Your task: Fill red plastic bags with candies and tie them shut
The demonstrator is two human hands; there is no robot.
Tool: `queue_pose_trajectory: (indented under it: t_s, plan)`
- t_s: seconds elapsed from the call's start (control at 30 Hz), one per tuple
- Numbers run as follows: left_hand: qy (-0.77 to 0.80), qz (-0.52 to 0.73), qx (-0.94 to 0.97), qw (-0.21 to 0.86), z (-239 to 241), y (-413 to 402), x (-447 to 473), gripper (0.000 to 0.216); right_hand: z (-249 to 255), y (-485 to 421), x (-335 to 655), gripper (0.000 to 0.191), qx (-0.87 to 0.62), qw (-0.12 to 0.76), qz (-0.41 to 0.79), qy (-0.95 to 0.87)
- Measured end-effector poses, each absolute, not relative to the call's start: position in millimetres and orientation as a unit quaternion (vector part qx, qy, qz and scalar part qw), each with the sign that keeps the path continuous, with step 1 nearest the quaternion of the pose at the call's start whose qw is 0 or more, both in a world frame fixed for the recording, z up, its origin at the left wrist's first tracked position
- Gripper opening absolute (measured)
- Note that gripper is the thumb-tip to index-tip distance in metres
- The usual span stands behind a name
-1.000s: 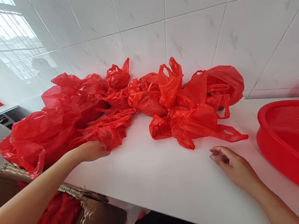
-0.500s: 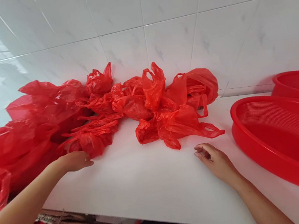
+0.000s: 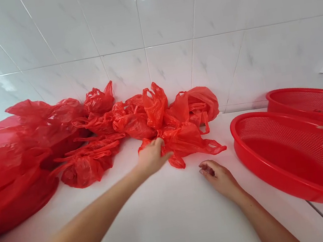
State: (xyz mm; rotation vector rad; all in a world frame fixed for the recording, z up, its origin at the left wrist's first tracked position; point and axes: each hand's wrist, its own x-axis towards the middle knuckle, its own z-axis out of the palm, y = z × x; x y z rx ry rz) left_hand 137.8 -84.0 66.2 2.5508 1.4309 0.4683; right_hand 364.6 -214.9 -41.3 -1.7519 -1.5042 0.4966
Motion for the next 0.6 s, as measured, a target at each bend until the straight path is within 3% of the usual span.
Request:
queue_pose_trajectory:
  t_s: [0.13, 0.3, 0.47, 0.6]
  plan:
    - [0.498, 0.189, 0.838, 0.117, 10.3, -96.5, 189.4, 0.069, -42.0, -210.3, 368.0, 0.022, -0.674, 0.401, 0.178, -0.595]
    - [0.488, 0.247, 0.815, 0.191, -18.8, -95.8, 201.7, 0.031, -41.1, -210.6, 368.8, 0.021, -0.663, 0.432, 0.14, -0.595]
    - [0.417, 0.314, 0.79, 0.321, -14.5, -94.3, 190.0, 0.025, -32.5, -216.4, 368.3, 0.023, -0.671, 0.483, 0.038, -0.562]
    - [0.328, 0.282, 0.757, 0.491, -10.8, -104.2, 183.7, 0.01, -29.1, -214.8, 370.4, 0.026, -0.661, 0.469, -0.113, -0.574]
